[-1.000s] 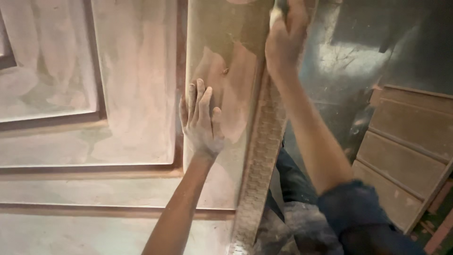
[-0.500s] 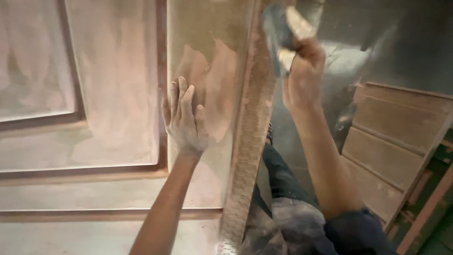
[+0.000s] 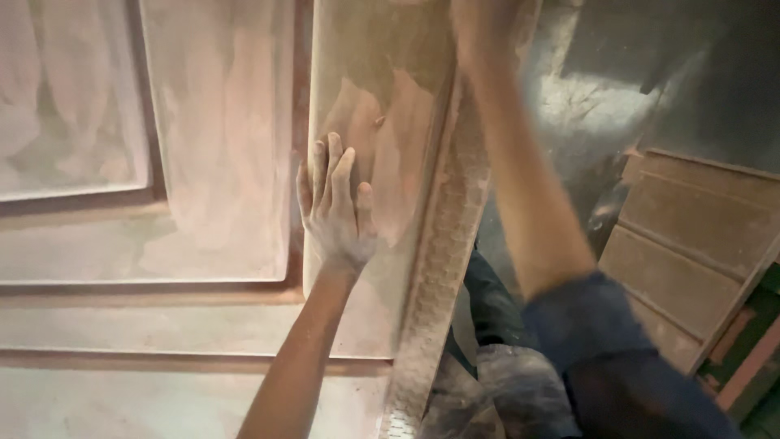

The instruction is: The person sands the surface of a large wooden panel with a sanding block. They move the block across the flat areas and along the edges of the panel's recessed geometric patterns.

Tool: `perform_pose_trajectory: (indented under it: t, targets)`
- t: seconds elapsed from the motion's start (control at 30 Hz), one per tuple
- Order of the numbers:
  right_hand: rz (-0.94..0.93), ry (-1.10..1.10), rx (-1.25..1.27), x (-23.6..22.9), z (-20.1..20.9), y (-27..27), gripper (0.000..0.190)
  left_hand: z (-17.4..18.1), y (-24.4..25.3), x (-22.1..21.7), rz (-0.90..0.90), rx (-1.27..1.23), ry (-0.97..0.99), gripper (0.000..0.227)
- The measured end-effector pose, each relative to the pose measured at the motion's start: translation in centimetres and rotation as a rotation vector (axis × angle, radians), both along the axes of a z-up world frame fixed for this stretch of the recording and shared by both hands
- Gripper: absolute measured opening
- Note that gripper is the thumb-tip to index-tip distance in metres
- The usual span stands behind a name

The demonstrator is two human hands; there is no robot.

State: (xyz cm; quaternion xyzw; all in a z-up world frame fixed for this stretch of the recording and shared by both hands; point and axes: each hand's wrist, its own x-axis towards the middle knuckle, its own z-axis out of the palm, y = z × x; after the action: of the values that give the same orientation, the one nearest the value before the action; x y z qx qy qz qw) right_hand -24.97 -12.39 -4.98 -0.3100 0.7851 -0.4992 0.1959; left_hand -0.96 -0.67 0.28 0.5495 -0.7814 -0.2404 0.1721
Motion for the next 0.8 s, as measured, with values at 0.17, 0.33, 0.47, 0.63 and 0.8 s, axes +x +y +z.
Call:
perform_pose_trajectory:
  t: [0.17,0.33,0.47,0.63,0.8]
  targets:
    - [0.03,0.032,0.027,0.1,-1.7,1.0,0.017,0.0,-0.7,-0.2,0.017,-0.051,-0.004,0.047]
    - [0.097,0.097,-0.023,-0.9,-1.5,1.3,0.019,-0.3,0.0,-0.4,0.012,-0.018,0.015,0.047]
    - [0.232,-0.034,-0.001,-0.1,2.1,7.2,0.02,0.4,-0.5,-0.1,0.007,-0.056,0.005,0.047]
    - [0.091,-0.528,-0.128,-0.6,4.4,11.5,0.016,0.4,0.0,-0.2,-0.031,-0.026,-0.01,0.047]
    - [0.121,-0.283,-0.185,1.0,3.5,1.6,0.033,0.2,-0.3,-0.1,-0.018,-0.054,-0.008,0.044]
